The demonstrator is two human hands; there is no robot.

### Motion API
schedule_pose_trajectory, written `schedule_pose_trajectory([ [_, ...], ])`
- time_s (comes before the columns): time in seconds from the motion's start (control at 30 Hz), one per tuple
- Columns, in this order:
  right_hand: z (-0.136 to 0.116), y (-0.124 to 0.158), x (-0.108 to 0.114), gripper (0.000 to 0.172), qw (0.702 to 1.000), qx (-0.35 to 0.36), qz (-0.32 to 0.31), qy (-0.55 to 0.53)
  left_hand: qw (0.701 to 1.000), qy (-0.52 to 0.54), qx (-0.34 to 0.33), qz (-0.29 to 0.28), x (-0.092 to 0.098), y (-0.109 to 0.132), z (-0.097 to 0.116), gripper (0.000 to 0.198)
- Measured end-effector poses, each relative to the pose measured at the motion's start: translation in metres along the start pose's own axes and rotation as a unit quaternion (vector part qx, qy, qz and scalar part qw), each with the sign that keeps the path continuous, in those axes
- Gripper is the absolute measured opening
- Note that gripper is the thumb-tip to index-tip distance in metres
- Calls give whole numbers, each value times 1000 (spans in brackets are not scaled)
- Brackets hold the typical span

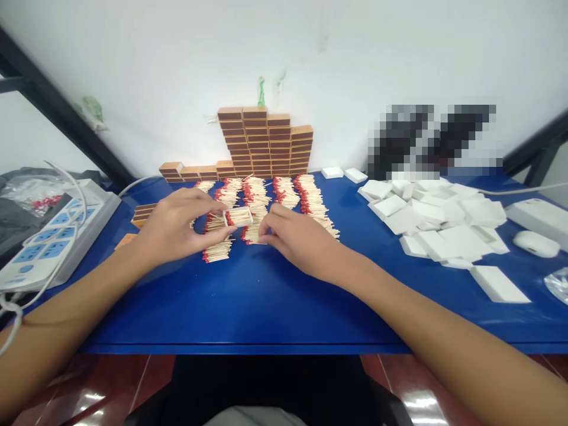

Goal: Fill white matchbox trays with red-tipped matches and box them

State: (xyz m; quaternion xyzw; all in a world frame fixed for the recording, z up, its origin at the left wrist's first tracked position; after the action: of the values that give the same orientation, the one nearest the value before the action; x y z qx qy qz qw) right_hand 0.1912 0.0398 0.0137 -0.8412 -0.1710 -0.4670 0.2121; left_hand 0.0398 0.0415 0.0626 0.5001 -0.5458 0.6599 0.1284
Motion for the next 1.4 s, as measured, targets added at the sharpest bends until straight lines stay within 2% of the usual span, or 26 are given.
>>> schedule_pose_trajectory([
  [0.1, -3, 2, 21, 7, 997, 22, 79, -9, 1000, 14, -11, 4, -1, -1, 6, 30],
  [0.2, -7, 4, 29, 3, 992, 38, 121, -20, 999, 34, -26, 24, 0, -3, 17, 30],
  [0.43, -14, 4, 15, 5, 994, 35, 102, -24, 996, 69, -44, 39, -1, -5, 33, 31],
  [0.57, -15, 6, 23, 7, 990, 55, 127, -34, 997, 65, -28, 28, -4, -5, 28, 29],
  [0.7, -11, 7, 31, 7, 985, 48, 164, -21, 999, 33, 9, 28, -2, -2, 12, 30],
  [0.77, -6, 5, 24, 6, 989, 33, 146, -8, 999, 12, 23, 29, -1, 0, 4, 31],
  [0.87, 1, 1, 3, 9, 997, 18, 80, 4, 999, -16, 33, 37, 3, 1, -4, 30],
  [1.0, 4, 0, -15, 16, 999, 22, 35, 19, 998, -31, 28, 49, 8, 1, -6, 26],
  [1.2, 6, -1, -19, 8, 1000, 2, 18, 2, 999, -23, 35, 29, 6, 0, -6, 29],
  [1.4, 6, -1, -19, 8, 1000, -3, 6, -2, 999, -18, 37, 25, 5, 0, -7, 28],
])
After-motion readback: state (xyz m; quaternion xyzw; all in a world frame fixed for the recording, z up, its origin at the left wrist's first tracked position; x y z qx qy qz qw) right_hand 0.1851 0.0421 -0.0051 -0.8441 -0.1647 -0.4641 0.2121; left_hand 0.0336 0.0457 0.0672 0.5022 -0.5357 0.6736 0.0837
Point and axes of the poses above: each hand's wrist, its own y-axis away from the middle knuckle, its own x-axis out of the back of the hand, z = x × y, the point moved 10 cm from there along -y, towards the middle knuckle, and after that the axes turned 9 degrees about -x, right-handed, at the moved point
